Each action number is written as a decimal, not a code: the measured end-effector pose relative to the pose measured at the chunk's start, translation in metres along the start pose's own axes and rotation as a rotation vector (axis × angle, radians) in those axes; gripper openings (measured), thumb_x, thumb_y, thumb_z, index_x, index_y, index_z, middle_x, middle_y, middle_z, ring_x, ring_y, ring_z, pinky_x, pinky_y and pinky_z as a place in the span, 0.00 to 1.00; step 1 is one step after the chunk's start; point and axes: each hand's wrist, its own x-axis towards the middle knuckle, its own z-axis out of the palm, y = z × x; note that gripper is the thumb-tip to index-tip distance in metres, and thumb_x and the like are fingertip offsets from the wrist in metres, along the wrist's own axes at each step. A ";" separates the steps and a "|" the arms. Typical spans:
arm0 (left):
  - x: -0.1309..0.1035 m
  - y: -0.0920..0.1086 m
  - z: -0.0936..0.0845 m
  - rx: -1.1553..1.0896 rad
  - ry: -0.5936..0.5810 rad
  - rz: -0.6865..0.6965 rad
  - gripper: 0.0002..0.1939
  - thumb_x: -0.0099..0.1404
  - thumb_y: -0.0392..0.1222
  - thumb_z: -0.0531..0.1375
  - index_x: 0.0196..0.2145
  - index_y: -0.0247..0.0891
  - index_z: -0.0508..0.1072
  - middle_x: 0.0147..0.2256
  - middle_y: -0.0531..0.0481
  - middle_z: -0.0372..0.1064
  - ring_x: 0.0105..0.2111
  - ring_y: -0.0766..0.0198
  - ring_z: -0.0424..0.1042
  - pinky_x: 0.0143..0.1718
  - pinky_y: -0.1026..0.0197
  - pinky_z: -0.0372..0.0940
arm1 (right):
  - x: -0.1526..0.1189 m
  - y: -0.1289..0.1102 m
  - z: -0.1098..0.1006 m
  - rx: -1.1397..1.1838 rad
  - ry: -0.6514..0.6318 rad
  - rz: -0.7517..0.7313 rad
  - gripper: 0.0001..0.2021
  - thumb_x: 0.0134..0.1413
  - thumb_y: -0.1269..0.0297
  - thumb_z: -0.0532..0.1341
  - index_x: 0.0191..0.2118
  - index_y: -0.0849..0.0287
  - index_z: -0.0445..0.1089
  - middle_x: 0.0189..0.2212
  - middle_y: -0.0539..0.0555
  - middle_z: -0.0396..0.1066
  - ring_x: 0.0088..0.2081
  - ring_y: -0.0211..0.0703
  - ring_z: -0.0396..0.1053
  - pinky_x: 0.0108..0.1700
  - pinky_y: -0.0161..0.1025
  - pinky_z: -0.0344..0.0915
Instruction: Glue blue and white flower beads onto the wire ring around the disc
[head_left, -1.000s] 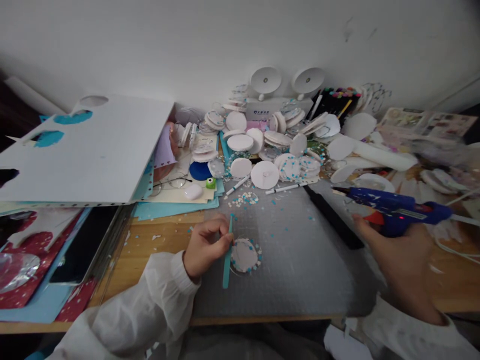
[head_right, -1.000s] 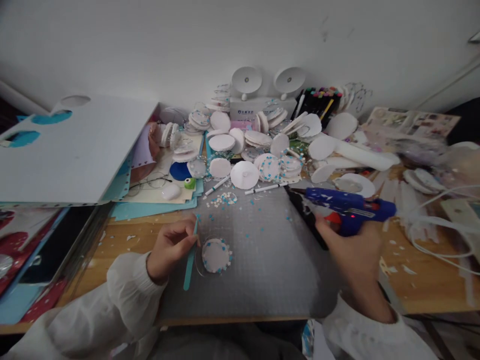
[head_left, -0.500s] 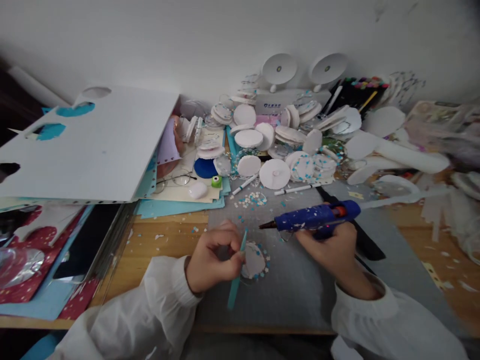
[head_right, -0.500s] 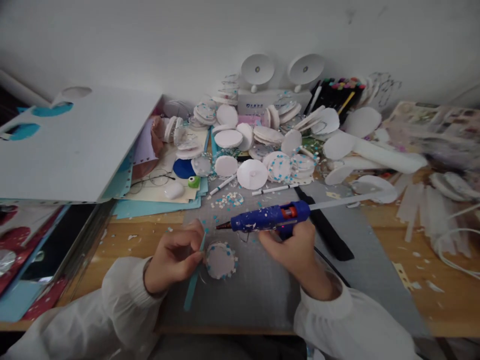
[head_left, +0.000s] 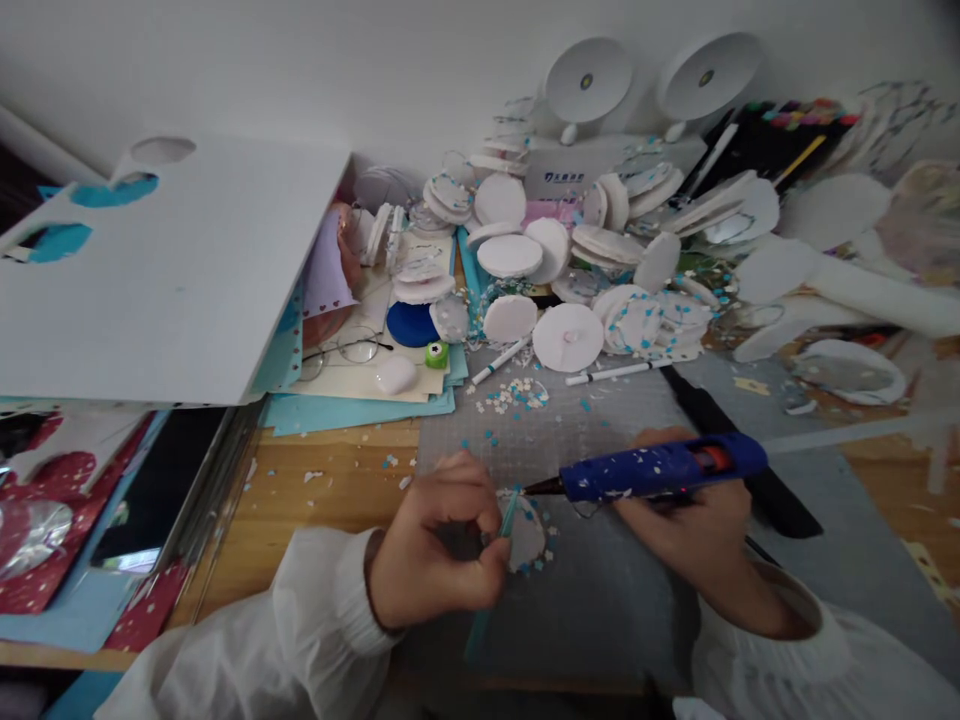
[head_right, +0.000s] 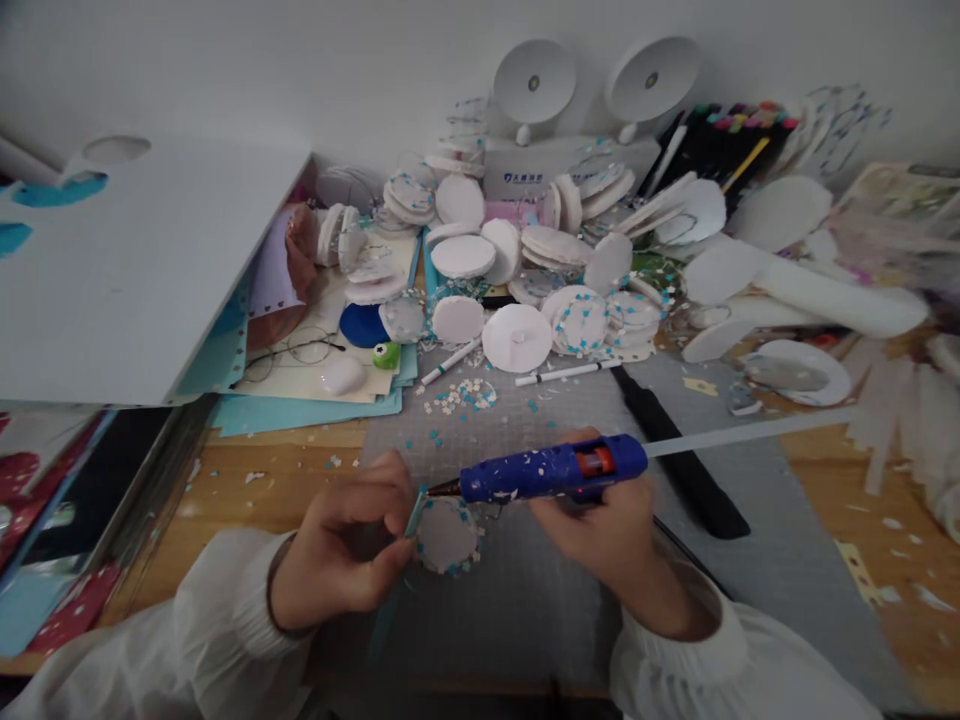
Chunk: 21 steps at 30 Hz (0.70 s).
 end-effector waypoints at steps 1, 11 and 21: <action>0.000 0.000 0.000 -0.003 -0.005 -0.003 0.11 0.51 0.32 0.58 0.18 0.38 0.59 0.18 0.53 0.58 0.23 0.65 0.58 0.30 0.58 0.54 | 0.000 0.000 0.000 0.002 0.000 -0.002 0.08 0.41 0.62 0.63 0.30 0.55 0.65 0.21 0.48 0.69 0.22 0.42 0.70 0.23 0.37 0.68; 0.003 0.000 0.000 0.003 -0.010 0.016 0.11 0.50 0.32 0.57 0.17 0.38 0.58 0.18 0.53 0.57 0.22 0.66 0.57 0.29 0.59 0.53 | 0.001 0.001 -0.001 0.003 -0.007 -0.008 0.08 0.42 0.63 0.63 0.30 0.55 0.65 0.21 0.48 0.70 0.22 0.42 0.71 0.26 0.37 0.69; 0.001 -0.003 0.002 -0.028 0.010 0.009 0.10 0.48 0.30 0.57 0.17 0.37 0.58 0.18 0.54 0.57 0.22 0.67 0.57 0.30 0.59 0.52 | 0.003 0.000 -0.003 -0.038 -0.030 -0.040 0.06 0.43 0.63 0.61 0.28 0.58 0.64 0.21 0.51 0.70 0.21 0.43 0.71 0.24 0.37 0.68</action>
